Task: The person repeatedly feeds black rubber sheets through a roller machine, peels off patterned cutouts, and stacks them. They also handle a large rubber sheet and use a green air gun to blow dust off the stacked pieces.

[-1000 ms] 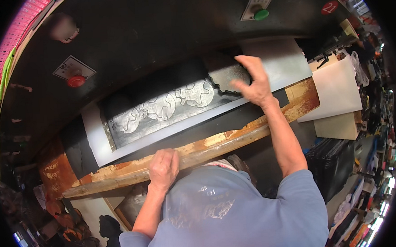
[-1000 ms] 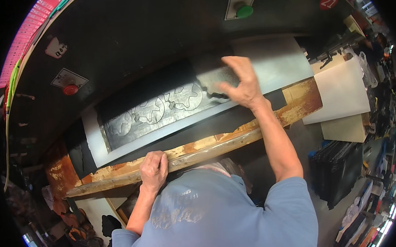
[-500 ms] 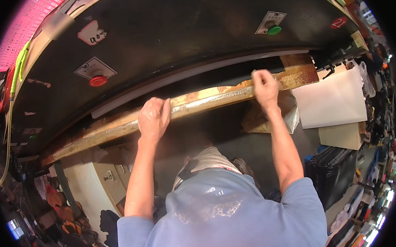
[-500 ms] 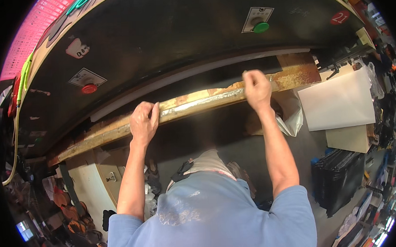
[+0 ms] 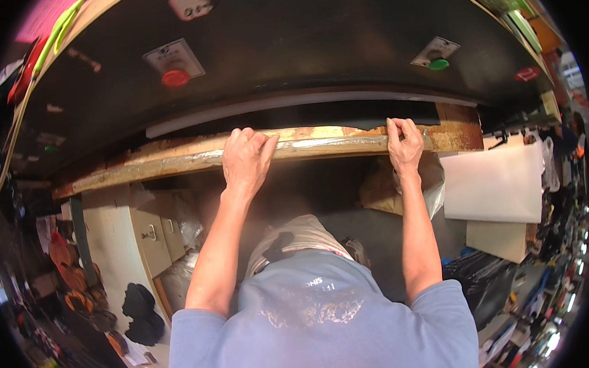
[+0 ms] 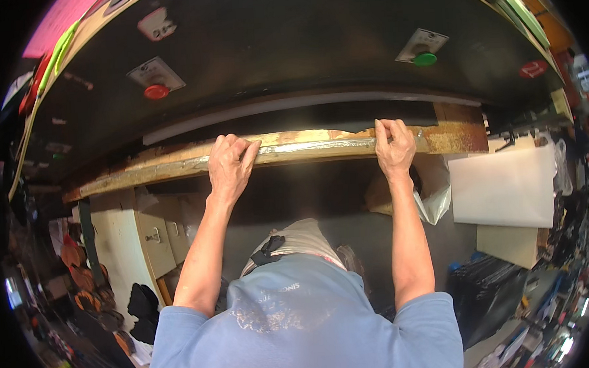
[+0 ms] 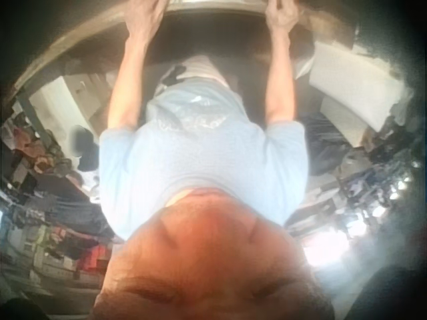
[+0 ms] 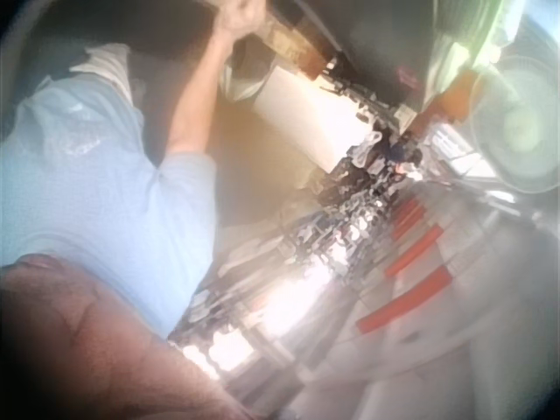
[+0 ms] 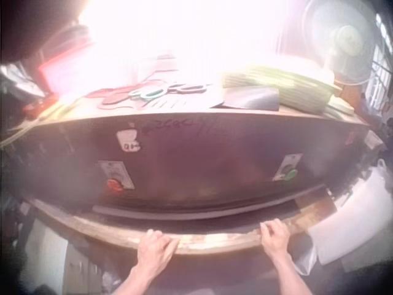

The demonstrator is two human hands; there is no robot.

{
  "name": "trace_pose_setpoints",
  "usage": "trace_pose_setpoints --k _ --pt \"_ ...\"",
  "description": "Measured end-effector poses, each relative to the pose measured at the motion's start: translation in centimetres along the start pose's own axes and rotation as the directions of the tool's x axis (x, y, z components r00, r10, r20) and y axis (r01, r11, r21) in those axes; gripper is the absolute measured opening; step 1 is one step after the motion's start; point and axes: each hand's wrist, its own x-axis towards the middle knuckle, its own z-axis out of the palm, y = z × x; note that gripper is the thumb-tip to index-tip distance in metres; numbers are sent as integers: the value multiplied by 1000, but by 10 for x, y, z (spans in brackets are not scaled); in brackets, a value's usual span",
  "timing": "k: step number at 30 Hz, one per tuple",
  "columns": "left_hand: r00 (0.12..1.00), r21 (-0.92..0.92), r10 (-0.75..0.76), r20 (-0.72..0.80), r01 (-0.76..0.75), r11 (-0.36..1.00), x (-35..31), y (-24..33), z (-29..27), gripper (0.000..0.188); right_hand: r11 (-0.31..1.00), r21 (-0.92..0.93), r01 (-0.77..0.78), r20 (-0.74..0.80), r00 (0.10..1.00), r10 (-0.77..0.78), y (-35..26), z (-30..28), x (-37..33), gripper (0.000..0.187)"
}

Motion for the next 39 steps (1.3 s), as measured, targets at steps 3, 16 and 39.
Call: trace_pose_setpoints --k 3,16,39 --pt "1000 -1 1 -1 -1 1000 3 1 -2 22 999 12 -43 48 998 42 3 -1 1 11" --pt "976 -113 -5 217 30 993 16 10 -14 19 981 -77 -178 240 952 191 -24 21 112 68" --pt "794 -166 -594 131 608 776 171 -124 -34 64 772 217 -598 180 802 570 20 -9 139 69"
